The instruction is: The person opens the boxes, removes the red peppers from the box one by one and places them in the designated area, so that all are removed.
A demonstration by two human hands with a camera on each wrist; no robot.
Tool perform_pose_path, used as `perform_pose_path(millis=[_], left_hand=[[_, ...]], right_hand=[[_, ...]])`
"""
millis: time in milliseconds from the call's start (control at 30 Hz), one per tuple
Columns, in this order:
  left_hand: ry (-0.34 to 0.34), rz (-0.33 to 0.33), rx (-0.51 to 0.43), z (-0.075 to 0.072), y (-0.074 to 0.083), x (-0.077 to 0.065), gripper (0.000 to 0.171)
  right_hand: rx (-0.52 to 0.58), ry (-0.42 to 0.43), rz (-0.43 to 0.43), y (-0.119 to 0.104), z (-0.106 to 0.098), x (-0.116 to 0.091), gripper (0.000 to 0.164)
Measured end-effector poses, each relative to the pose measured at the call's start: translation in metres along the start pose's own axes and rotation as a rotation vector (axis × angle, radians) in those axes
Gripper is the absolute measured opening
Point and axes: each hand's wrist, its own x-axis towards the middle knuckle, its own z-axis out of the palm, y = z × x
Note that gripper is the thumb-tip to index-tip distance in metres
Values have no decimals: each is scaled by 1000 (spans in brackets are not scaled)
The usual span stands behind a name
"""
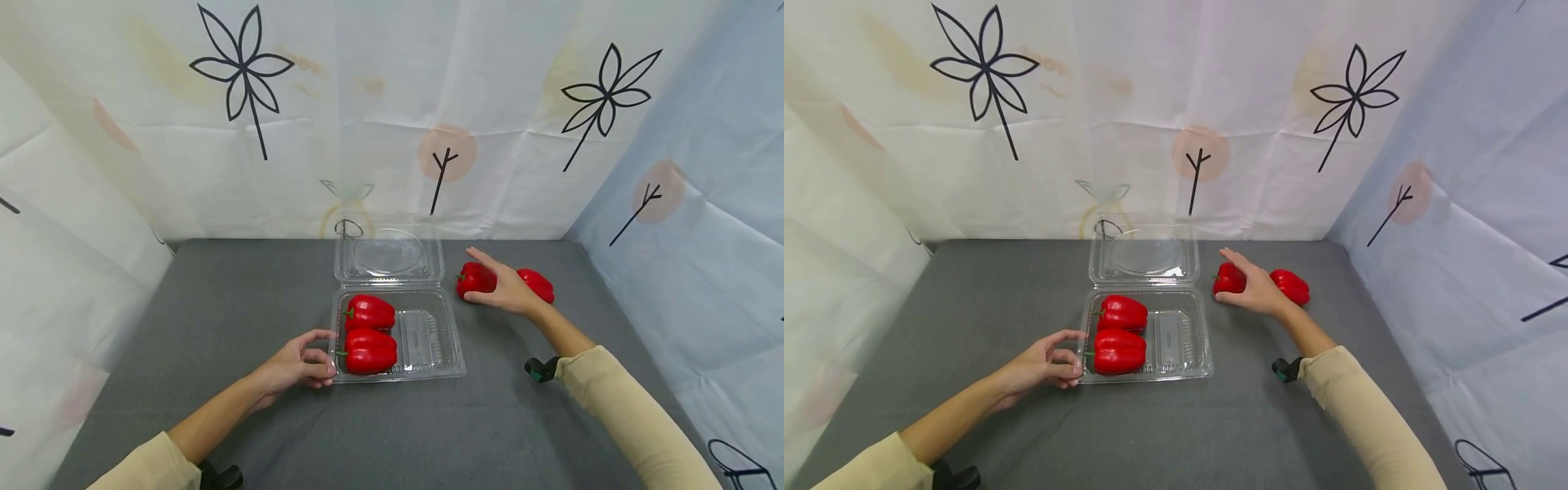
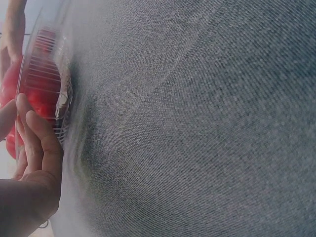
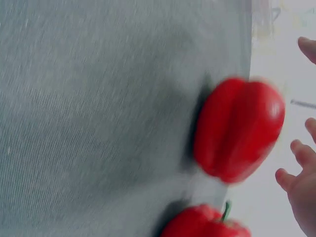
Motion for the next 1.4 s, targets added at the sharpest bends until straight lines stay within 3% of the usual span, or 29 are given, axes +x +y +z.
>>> perform_pose_path(millis=[133,267,500,700,833,1100,1267,1400], left_hand=[[-7,8,-2,0,0,-1,69],[-12,17,-10,0,1,-1,70],[-17,16,-19,0,1,0,70],[-4,3,-19,2,1,0,69],[-4,10,-16,2,2,1,68],[5,-8,-7,3,2,1,67],[14,-22,-11,2,1,2,68],[12,-21,-8,1,1,2,67]], right_hand=[[-6,3,-74,-18,9,2,90],[18,-48,-138,-40,22,4,90],[204,-267,-274,-71,51,2,87],[215,-437,-359,-88,72,2,75],[222,-504,-350,-95,81,4,73],[226,-549,-355,-101,94,7,70],[169,-528,-421,-105,101,9,69],[98,-518,-410,-107,106,9,69]])
